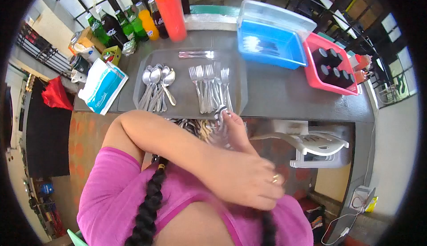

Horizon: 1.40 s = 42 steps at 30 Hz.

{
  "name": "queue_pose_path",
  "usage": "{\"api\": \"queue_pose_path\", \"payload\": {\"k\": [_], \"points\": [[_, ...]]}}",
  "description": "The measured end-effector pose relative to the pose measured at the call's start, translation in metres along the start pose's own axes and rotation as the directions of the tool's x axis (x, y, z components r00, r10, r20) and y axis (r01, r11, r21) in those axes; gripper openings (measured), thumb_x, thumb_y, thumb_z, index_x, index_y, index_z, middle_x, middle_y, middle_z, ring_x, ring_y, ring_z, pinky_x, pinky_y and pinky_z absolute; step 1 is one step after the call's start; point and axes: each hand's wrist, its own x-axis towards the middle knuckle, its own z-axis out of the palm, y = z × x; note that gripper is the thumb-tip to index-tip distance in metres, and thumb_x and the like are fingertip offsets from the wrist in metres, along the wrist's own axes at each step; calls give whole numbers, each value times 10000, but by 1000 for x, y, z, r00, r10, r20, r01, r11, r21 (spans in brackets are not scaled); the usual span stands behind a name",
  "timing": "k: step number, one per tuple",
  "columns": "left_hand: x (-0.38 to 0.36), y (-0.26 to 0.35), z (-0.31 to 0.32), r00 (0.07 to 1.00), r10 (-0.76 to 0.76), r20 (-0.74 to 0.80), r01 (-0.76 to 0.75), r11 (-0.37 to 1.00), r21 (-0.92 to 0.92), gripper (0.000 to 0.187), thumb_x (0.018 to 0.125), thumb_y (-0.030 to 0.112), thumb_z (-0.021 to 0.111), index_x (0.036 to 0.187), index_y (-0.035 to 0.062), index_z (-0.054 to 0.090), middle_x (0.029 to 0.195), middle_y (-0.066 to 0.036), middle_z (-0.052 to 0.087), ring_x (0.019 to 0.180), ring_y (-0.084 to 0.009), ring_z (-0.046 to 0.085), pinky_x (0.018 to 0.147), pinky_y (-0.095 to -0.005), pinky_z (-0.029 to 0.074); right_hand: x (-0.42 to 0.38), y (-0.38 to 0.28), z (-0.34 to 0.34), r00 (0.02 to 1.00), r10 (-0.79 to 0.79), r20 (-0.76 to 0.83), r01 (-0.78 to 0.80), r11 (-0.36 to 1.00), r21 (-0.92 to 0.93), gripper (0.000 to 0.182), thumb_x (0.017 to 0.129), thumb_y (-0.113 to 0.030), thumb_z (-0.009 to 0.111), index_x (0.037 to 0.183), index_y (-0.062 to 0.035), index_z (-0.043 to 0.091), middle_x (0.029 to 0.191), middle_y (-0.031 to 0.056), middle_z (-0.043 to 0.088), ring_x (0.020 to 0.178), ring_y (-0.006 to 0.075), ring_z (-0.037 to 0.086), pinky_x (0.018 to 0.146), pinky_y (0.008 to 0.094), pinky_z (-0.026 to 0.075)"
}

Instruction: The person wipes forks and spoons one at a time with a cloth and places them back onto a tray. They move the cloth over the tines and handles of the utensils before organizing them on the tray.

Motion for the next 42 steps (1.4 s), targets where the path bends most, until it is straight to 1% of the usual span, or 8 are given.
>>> {"api": "queue_pose_path", "payload": {"k": [5, 10, 17, 22, 24, 36, 39, 42], "points": [[100, 0, 7, 986, 16, -163, 22, 972, 232, 231, 738, 172, 551, 895, 4, 524, 825, -106, 458, 693, -220, 558, 596, -341, 482, -12, 2, 7, 976, -127, -178, 161, 968, 192, 207, 941, -271, 549, 999, -75, 581, 751, 0, 612, 636, 81, 571, 571, 221, 466], [146, 15, 5, 965, -260, -36, 234, 915, -329, 420, 868, 43, 515, 1271, -21, 413, 1282, -228, 414, 1088, -405, 533, 891, -451, 453, -22, -1, 11, 987, -131, -93, 145, 975, 170, 217, 945, -273, 543, 996, -66, 579, 746, 1, 611, 621, 78, 566, 560, 220, 463], [21, 96, -64, 984, 68, 164, 79, 656, -750, 227, 858, 115, 587, 1025, -24, 522, 999, -197, 493, 928, -352, 514, 808, -425, 430, -25, 2, 9, 965, -169, -201, 137, 977, -163, 262, 948, -297, 533, 999, -43, 574, 751, 11, 615, 626, 81, 569, 564, 234, 470], [-53, 138, -89, 962, -211, 176, 274, 716, -642, 461, 854, 336, 655, 1263, 183, 507, 1046, -180, 537, 847, -266, 590, 719, -332, 502, -16, 6, 4, 968, -175, -180, 134, 966, -221, 299, 960, -320, 482, 946, -48, 608, 759, 20, 615, 625, 76, 551, 568, 208, 430], [-70, 151, -97, 914, -200, 354, 396, 633, -666, 328, 914, 187, 555, 1090, -87, 517, 1110, -241, 494, 1010, -373, 518, 859, -426, 430, -18, -2, 15, 963, -187, -193, 131, 954, -270, 293, 959, -322, 484, 960, -52, 598, 757, 18, 609, 609, 75, 538, 553, 214, 423], [-153, 256, -101, 944, -283, 168, 328, 771, -545, 248, 907, 51, 451, 1052, -54, 623, 1171, -271, 548, 995, -369, 601, 790, -436, 511, 0, 22, 6, 979, -118, -165, 117, 993, -18, 206, 951, -232, 515, 968, -37, 580, 765, 33, 617, 630, 101, 581, 579, 227, 471], [-141, 293, -115, 755, 480, -446, -633, 712, -305, 252, 903, 71, 454, 1026, -15, 656, 1032, -222, 640, 876, -315, 650, 746, -407, 543, 4, 27, -6, 984, -121, -132, 124, 992, 12, 223, 956, -261, 516, 962, -50, 585, 758, 32, 614, 627, 111, 584, 578, 234, 473], [-171, 264, -118, 496, 251, -831, -663, 728, -175, 211, 874, 65, 489, 906, 28, 694, 847, -124, 699, 758, -195, 675, 599, -344, 579, 5, 25, -13, 995, -82, -64, 90, 988, 124, 244, 961, -273, 505, 958, -42, 584, 765, 43, 617, 651, 125, 589, 601, 250, 488]]}}
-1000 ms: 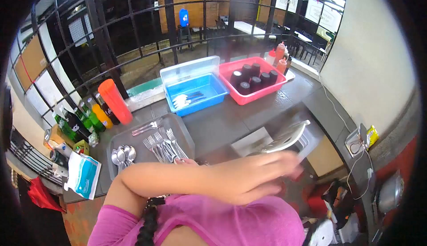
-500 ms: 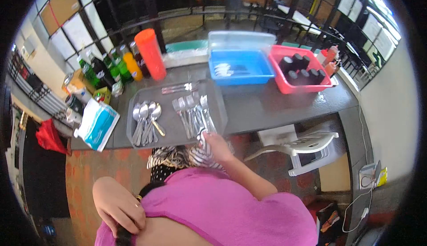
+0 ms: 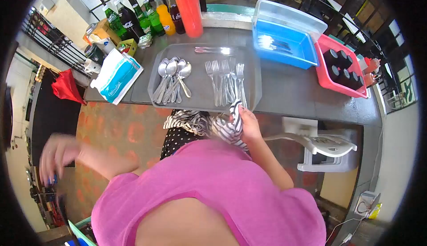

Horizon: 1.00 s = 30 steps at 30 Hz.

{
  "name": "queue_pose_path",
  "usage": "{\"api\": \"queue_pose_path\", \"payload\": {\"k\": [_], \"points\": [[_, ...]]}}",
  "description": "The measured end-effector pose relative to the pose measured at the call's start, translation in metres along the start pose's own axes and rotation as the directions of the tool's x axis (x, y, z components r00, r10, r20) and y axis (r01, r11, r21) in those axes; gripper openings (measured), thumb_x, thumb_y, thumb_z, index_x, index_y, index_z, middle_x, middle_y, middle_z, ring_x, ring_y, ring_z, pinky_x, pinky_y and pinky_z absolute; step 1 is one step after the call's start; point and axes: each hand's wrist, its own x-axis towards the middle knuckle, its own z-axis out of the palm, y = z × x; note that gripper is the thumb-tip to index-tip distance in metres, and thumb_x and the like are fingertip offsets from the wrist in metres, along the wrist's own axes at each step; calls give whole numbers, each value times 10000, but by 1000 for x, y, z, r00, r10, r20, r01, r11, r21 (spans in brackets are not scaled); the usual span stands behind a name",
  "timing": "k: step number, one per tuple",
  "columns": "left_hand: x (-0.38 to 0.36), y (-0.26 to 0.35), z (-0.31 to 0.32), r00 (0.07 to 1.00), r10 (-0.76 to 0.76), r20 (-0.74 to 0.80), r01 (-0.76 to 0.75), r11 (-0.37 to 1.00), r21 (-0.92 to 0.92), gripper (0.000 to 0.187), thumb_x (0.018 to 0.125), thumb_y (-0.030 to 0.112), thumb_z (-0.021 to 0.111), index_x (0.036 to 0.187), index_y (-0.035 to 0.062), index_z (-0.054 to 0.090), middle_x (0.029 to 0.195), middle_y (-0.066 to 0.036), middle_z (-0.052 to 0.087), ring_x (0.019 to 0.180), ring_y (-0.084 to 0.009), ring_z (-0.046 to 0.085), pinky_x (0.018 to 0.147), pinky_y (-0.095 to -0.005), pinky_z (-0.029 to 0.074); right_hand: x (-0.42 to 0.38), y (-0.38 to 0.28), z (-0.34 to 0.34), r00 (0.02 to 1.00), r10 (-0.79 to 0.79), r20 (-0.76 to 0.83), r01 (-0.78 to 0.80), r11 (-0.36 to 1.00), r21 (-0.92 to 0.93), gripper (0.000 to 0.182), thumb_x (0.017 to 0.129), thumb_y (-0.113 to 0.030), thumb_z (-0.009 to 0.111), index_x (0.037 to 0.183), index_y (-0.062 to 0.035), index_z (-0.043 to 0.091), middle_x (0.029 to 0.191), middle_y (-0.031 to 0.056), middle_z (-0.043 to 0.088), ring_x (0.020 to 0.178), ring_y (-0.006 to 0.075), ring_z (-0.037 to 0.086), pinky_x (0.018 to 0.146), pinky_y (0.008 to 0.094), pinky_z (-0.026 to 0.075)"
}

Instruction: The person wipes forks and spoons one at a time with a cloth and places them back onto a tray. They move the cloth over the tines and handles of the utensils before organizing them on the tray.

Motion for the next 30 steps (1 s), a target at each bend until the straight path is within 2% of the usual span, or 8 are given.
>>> {"api": "queue_pose_path", "payload": {"k": [1, 2, 3, 4, 6, 11, 15, 30], "points": [[-24, -9, -37, 972, -111, -209, 83, 987, -138, 173, 872, 79, 519, 873, 57, 690, 815, -88, 692, 717, -154, 656, 591, -313, 550, 3, -6, -1, 998, -20, 64, 16, 998, 63, 250, 963, -272, 499, 959, -36, 583, 781, 51, 621, 664, 128, 591, 614, 257, 496], [-47, -14, -65, 732, -377, -567, 348, 923, -165, 147, 877, 138, 553, 941, 63, 661, 853, -68, 661, 719, -136, 607, 614, -277, 501, 9, -3, -9, 995, -49, 83, 41, 995, 95, 289, 965, -292, 490, 1000, -18, 574, 830, 63, 628, 708, 139, 597, 658, 273, 507], [-93, -34, -90, 372, -297, -879, 579, 815, -30, 229, 884, 208, 566, 1050, 56, 610, 922, -47, 617, 748, -126, 550, 650, -259, 461, 10, -3, -12, 997, -41, 71, 35, 996, 87, 289, 965, -292, 490, 1000, -18, 574, 830, 63, 628, 708, 139, 597, 658, 273, 507], [-127, -67, -113, 131, -358, -925, 869, 490, -67, 306, 890, 259, 570, 1111, 48, 568, 992, -44, 598, 825, -117, 542, 664, -254, 453, 13, -3, -13, 999, -42, 35, 36, 986, 164, 304, 965, -300, 487, 1027, -13, 567, 850, 67, 630, 727, 150, 602, 680, 283, 511], [-178, -113, -131, -161, -416, -895, 949, -315, -25, 195, 875, 193, 604, 1022, 71, 641, 895, 3, 618, 789, -90, 544, 667, -249, 445, 13, -2, -9, 999, -42, -1, 41, 951, 308, 363, 968, -342, 463, 1104, -16, 547, 901, 80, 639, 790, 189, 615, 740, 326, 517], [-249, -185, -171, 378, -391, -839, 678, -500, 538, 208, 828, 129, 618, 1011, 35, 644, 846, -102, 640, 751, -183, 603, 692, -303, 475, 12, 2, -17, 990, -81, 115, 39, 943, 331, 435, 980, -407, 383, 1185, -50, 521, 1019, 110, 638, 896, 229, 623, 819, 376, 505], [-260, -226, -185, 388, -305, -870, 453, -758, 468, 235, 800, 183, 600, 932, -11, 612, 880, -192, 634, 842, -369, 609, 754, -440, 480, 6, 5, -16, 996, -85, 19, 74, 938, 339, 441, 983, -396, 379, 1224, -48, 503, 1102, 117, 613, 1007, 247, 589, 897, 401, 472], [-236, -236, -195, 158, -279, -947, 350, -881, 318, 308, 769, 268, 549, 782, -21, 653, 827, -229, 650, 790, -388, 632, 728, -467, 503, 15, 6, -19, 990, -116, 74, 92, 959, 269, 436, 987, -370, 375, 1251, -54, 521, 1185, 41, 599, 1087, 191, 560, 960, 344, 428]]}}
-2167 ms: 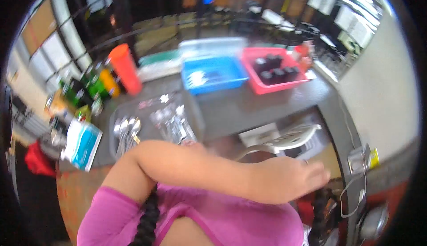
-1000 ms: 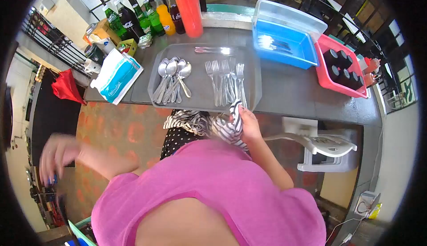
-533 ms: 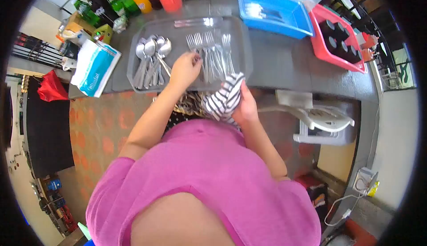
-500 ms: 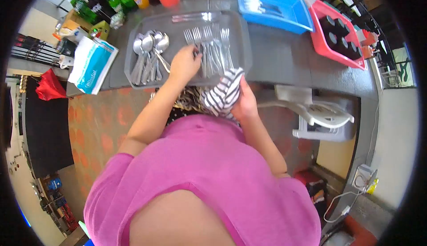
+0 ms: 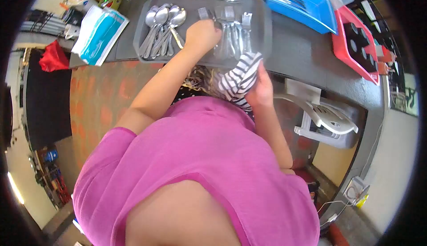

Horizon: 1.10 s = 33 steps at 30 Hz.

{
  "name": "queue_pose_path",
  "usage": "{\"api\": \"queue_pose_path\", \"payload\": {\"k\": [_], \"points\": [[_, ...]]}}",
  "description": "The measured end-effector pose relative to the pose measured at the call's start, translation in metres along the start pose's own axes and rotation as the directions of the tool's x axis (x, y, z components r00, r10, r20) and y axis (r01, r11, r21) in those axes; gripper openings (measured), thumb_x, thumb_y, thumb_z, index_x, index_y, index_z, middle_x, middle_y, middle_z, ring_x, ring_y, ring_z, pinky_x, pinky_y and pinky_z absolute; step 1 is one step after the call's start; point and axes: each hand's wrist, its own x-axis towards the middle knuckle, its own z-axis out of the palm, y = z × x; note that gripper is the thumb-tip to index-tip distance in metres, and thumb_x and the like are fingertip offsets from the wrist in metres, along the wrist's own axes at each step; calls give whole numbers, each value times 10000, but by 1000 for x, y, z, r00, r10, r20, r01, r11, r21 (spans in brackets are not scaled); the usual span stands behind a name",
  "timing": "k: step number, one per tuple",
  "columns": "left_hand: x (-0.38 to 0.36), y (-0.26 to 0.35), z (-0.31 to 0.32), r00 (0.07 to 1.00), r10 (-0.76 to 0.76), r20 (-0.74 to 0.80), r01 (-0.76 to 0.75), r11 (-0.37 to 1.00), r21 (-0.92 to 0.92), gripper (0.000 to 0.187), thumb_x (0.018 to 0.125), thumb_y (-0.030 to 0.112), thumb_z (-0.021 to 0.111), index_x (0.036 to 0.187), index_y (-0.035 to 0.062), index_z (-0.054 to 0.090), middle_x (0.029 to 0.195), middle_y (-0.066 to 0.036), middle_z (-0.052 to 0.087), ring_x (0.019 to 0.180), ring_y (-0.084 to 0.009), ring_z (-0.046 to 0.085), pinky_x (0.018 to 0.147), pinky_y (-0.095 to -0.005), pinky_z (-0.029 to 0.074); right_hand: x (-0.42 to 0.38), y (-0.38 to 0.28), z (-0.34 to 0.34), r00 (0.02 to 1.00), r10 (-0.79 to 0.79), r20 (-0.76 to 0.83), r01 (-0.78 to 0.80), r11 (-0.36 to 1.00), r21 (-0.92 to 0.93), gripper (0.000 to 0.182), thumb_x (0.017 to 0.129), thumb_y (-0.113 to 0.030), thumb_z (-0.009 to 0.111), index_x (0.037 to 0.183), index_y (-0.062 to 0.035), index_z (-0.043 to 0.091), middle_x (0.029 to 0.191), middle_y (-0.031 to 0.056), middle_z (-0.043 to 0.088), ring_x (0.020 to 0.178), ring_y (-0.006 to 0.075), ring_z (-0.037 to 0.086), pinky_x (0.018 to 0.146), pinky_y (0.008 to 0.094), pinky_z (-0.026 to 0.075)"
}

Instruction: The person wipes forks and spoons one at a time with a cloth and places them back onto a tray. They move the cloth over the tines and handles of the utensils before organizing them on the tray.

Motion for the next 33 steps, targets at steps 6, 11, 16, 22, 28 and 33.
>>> {"api": "queue_pose_path", "payload": {"k": [6, 11, 16, 22, 28, 33], "points": [[-4, -12, -3, 993, -28, -117, 17, 996, -90, 250, 774, 226, 549, 800, -10, 629, 820, -222, 640, 792, -379, 626, 714, -464, 496, -2, 0, 9, 999, 1, -33, -2, 999, -47, 463, 1001, -350, 332, 1325, -39, 446, 1212, 48, 577, 1108, 186, 550, 970, 346, 423], [-44, -32, -35, 967, 31, -251, -122, 927, -355, 139, 916, 143, 435, 934, 13, 482, 766, -156, 615, 687, -316, 611, 646, -415, 475, -4, -9, 11, 999, -28, 23, 27, 999, 37, 471, 1007, -356, 286, 1374, -81, 391, 1269, 51, 539, 1156, 214, 523, 1007, 392, 395], [-114, -8, -65, 959, -5, 284, 231, 593, -771, 119, 986, 91, 314, 1083, 58, 373, 654, -58, 539, 429, -102, 481, 396, -243, 385, 4, -12, 32, 999, 16, 44, -27, 963, 269, 472, 990, -364, 337, 1350, -67, 409, 1242, 71, 547, 1158, 243, 511, 1002, 427, 388], [-130, 5, -21, 989, 151, -1, -136, 890, -436, 136, 919, 54, 423, 1051, 19, 418, 655, -224, 577, 523, -366, 578, 483, -433, 446, 22, 18, 73, 991, 111, 72, -120, 982, 144, 416, 977, -347, 418, 1254, -41, 472, 1152, 88, 582, 1081, 233, 540, 968, 397, 394], [-137, 6, -32, 988, 115, 107, -83, 960, -268, 152, 833, 19, 457, 982, 12, 427, 708, -255, 592, 648, -441, 580, 574, -525, 443, 20, 33, 77, 997, 62, -51, -64, 997, -41, 345, 961, -300, 497, 1173, -28, 516, 975, 85, 616, 912, 185, 588, 839, 324, 471], [-144, 9, -35, 950, 231, 210, -190, 961, -198, 117, 848, 71, 433, 960, 38, 437, 767, -217, 606, 721, -414, 592, 622, -508, 448, 24, 36, 60, 932, 134, -336, -98, 988, 123, 372, 970, -416, 437, 909, -54, 499, 702, 30, 493, 663, 154, 486, 639, 293, 444]]}}
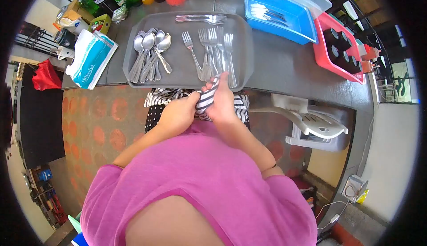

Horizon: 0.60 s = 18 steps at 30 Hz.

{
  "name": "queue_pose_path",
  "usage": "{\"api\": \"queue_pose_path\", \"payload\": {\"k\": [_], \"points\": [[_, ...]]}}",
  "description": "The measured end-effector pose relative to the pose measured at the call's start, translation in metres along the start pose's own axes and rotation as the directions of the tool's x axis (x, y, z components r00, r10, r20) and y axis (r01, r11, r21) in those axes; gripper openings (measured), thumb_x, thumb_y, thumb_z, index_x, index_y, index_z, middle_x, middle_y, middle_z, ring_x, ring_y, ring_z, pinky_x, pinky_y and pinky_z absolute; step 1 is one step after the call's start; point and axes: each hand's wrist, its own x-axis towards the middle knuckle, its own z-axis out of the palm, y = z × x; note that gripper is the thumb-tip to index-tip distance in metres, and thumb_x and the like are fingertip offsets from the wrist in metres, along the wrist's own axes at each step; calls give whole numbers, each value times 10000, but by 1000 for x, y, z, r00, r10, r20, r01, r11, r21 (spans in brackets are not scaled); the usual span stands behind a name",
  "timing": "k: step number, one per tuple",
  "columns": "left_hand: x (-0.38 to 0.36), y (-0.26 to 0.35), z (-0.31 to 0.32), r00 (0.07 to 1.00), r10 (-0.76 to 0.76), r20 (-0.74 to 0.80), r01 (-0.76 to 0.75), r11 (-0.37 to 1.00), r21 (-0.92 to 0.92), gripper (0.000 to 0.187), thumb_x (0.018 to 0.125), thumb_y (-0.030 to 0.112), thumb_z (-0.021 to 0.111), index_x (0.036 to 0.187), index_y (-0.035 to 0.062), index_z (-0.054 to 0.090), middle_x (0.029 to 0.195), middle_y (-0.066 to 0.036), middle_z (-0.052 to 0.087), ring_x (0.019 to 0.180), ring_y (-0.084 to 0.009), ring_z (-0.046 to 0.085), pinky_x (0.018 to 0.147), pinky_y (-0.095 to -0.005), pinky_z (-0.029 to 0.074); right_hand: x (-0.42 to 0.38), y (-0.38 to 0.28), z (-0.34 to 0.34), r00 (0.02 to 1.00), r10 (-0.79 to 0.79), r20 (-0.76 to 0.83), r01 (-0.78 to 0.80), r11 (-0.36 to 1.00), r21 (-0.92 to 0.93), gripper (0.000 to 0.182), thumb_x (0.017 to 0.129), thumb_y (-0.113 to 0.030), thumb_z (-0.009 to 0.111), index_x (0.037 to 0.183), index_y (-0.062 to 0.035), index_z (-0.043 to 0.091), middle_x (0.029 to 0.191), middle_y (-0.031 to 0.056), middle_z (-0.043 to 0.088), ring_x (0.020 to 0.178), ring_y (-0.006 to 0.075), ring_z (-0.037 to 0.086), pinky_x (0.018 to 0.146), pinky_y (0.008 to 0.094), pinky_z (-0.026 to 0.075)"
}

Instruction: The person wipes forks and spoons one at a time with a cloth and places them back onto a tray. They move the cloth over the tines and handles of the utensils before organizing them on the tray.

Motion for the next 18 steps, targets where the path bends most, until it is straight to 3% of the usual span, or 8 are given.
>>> {"api": "queue_pose_path", "payload": {"k": [3, 7, 10, 12, 18], "points": [[-4, 4, -10, 997, 12, 77, -14, 1000, 26, 112, 836, 75, 454, 942, 41, 446, 770, -201, 603, 736, -402, 591, 629, -492, 447, 4, 1, -7, 1000, 17, 16, -18, 995, 96, 465, 966, -502, 377, 749, -93, 417, 606, 4, 351, 554, 137, 350, 540, 278, 359], [-11, 1, -15, 992, 53, 117, -59, 997, 47, 117, 829, 91, 477, 934, 44, 459, 763, -190, 608, 736, -391, 597, 627, -479, 448, -5, -2, -3, 999, 33, 14, -34, 997, 63, 498, 966, -518, 356, 693, -103, 397, 570, 3, 328, 532, 135, 327, 520, 274, 326], [-14, 4, -23, 992, 43, 118, -55, 994, 94, 125, 830, 108, 485, 942, 53, 477, 739, -187, 604, 726, -386, 599, 623, -479, 448, -9, -8, -2, 994, 68, 87, -80, 986, 147, 541, 972, -525, 299, 617, -121, 361, 517, 2, 290, 504, 136, 290, 495, 275, 271], [-16, 0, -27, 987, 87, 134, -95, 994, 55, 111, 850, 126, 477, 938, 59, 493, 728, -184, 603, 715, -384, 598, 618, -479, 448, -16, -12, 3, 957, 5, 288, -20, 999, 47, 569, 971, -523, 251, 558, -138, 318, 484, 2, 263, 487, 141, 268, 488, 278, 233], [-8, -6, -42, 990, 104, 98, -98, 993, -67, 119, 888, 136, 497, 971, 64, 543, 769, -201, 602, 748, -387, 591, 631, -462, 443, -17, -16, 13, 959, 22, 283, -33, 999, 33, 543, 961, -487, 273, 538, -150, 323, 448, 1, 281, 459, 134, 282, 508, 268, 275]]}}
